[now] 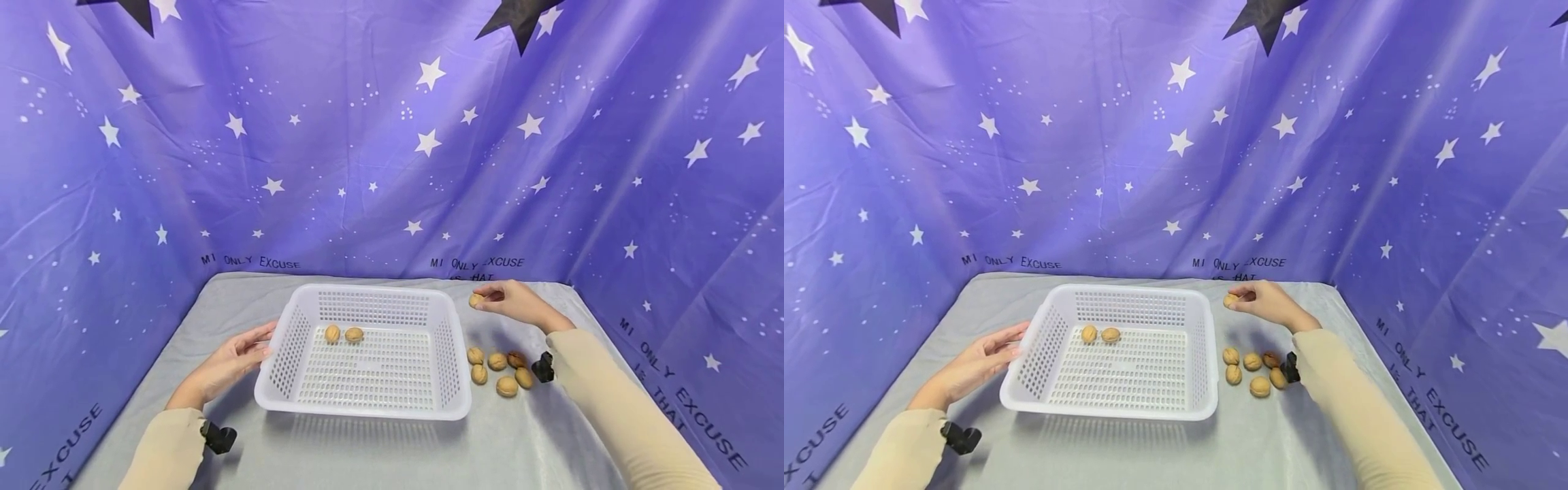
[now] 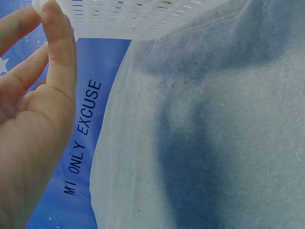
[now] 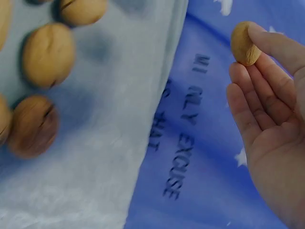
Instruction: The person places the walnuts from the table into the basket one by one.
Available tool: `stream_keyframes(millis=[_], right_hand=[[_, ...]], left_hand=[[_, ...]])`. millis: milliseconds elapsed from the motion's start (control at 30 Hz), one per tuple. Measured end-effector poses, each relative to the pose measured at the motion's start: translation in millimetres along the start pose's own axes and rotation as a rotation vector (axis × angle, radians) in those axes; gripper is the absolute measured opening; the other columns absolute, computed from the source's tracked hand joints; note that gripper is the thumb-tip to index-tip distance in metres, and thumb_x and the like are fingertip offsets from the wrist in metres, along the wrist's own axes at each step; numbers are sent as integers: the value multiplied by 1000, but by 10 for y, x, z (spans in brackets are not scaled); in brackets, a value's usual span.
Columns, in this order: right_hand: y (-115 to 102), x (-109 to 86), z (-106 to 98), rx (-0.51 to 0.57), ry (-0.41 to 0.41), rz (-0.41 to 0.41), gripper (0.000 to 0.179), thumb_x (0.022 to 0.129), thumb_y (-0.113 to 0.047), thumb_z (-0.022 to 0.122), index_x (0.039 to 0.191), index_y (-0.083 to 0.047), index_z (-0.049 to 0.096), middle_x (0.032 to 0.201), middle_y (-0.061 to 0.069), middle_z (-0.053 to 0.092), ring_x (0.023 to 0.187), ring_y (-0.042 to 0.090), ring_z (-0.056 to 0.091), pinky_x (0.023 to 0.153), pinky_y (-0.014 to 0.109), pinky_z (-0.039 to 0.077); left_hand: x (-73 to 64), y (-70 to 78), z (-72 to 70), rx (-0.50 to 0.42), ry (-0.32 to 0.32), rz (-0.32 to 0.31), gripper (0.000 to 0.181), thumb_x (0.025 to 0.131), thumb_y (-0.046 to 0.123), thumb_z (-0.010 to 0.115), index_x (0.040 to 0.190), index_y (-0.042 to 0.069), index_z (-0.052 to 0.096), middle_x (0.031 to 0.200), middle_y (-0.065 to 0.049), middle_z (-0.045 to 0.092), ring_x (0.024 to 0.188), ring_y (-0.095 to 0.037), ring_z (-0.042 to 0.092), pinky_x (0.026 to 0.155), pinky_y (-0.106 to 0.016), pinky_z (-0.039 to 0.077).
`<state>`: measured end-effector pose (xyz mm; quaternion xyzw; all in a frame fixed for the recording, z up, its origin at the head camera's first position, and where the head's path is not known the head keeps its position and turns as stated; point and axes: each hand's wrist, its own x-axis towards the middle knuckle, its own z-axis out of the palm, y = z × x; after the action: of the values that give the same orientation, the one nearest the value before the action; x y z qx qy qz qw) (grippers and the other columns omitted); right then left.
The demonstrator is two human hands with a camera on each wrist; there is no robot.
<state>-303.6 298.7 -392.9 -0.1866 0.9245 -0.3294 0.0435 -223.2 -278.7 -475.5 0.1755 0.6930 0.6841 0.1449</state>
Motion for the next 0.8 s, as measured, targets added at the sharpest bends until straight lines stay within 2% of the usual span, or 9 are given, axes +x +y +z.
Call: stream_keyframes(millis=[267,567,800], right_hand=[[-355,226,80,-42,-39,-94,43,90,-31,77,125,-8,70,109,1,72,96,17,66,82,37,56],[-839,487,300,-51,-126,-178,40,89,-28,78,123,-8,71,112,2,72,102,19,67,92,39,54],[-1053,663,584,-64,-183,-234,39,90,-26,76,125,-9,70,114,1,71,102,16,67,93,36,53]], left_hand=[[12,-29,-12,-21,-8,16,61,102,-3,52,155,-8,22,142,-18,46,117,-16,61,95,-31,53],[-2,-23,-16,-31,-7,24,61,101,-4,52,154,-10,20,140,-16,47,115,-15,61,95,-30,52],[8,-24,-17,-23,-1,14,63,101,-3,53,154,-9,21,141,-18,46,116,-16,61,95,-30,52]])
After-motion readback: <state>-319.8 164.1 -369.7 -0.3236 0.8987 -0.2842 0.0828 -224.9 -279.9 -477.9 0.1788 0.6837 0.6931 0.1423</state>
